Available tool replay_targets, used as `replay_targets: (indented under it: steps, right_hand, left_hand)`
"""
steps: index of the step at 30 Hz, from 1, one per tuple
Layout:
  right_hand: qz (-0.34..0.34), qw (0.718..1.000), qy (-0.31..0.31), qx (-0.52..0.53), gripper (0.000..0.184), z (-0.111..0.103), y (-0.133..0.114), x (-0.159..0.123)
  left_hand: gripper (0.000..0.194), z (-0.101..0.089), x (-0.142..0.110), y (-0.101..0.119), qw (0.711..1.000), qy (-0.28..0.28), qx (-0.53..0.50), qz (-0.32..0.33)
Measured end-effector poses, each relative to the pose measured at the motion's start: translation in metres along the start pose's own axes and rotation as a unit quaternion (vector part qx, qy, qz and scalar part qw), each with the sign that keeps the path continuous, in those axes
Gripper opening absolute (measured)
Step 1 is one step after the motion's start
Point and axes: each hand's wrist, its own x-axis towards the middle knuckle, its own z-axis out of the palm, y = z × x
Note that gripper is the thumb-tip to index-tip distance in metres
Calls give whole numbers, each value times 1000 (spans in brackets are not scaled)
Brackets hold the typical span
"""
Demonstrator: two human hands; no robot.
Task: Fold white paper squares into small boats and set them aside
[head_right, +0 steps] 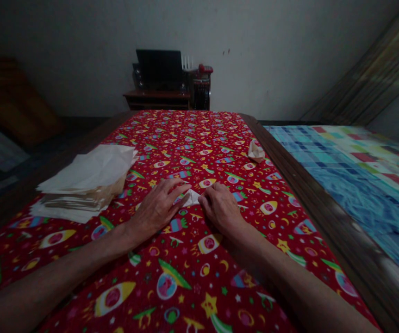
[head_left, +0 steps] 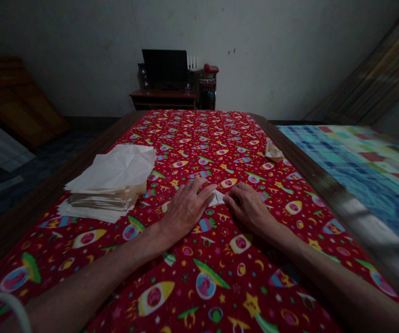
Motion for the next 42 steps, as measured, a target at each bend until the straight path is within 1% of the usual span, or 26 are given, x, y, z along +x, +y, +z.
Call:
replay_targets:
  steps: [3, 7, 10, 15, 19, 22, 24, 26, 29, 31, 34, 38, 42]
  right_hand:
    - [-4, 1000, 2, -11, 22, 1, 1, 0]
    - [-2, 1000, -2, -13, 23, 0, 0, 0]
    - [7, 1000, -12, -2, 22, -1, 0, 1]
    - [3, 1000, -8, 21, 21, -1, 1, 1]
    - [1, 999, 15, 33, 18, -2, 1, -2]
    - [-8, 999, 35, 8, 14, -2, -3, -4]
    - [-21, 998, 44, -31, 15, -3, -7, -6]
    - [-64, 995, 35, -74, 23, -4, -11, -10]
    - [-178, 979, -26, -96, 43, -7, -13, -19]
    - [-203, 974, -58, -82, 57, -9, -10, -27]
    - [-204, 973, -65, -82, 66, -10, -1, -36]
    - [-202, 973, -56, -100, 62, -10, 7, -42]
    - [-180, 975, -47, -121, 57, -13, 7, -44]
  left_hand:
    - [36, -1, 0, 0, 999, -13, 23, 29]
    - [38, -2, 0, 0, 992, -51, 44, 103]
    - [44, -4, 0, -1, 988, -72, 51, 127]
    - [56, -6, -1, -2, 986, -108, 38, 120]
    - [61, -3, -5, -7, 985, -138, 16, 105]
    - [67, 1, -7, -11, 985, -148, -6, 90]
    - [67, 2, -7, -13, 985, -151, -18, 85]
    - [63, 1, -7, -12, 984, -158, -21, 83]
    - [60, -1, -7, -11, 983, -169, -16, 76]
    - [62, -3, -7, -10, 981, -176, -12, 77]
    - [64, -6, -9, -11, 979, -187, -2, 83]
    - [64, -10, -14, -13, 977, -194, 11, 86]
    - [62, -14, -21, -16, 978, -190, 20, 86]
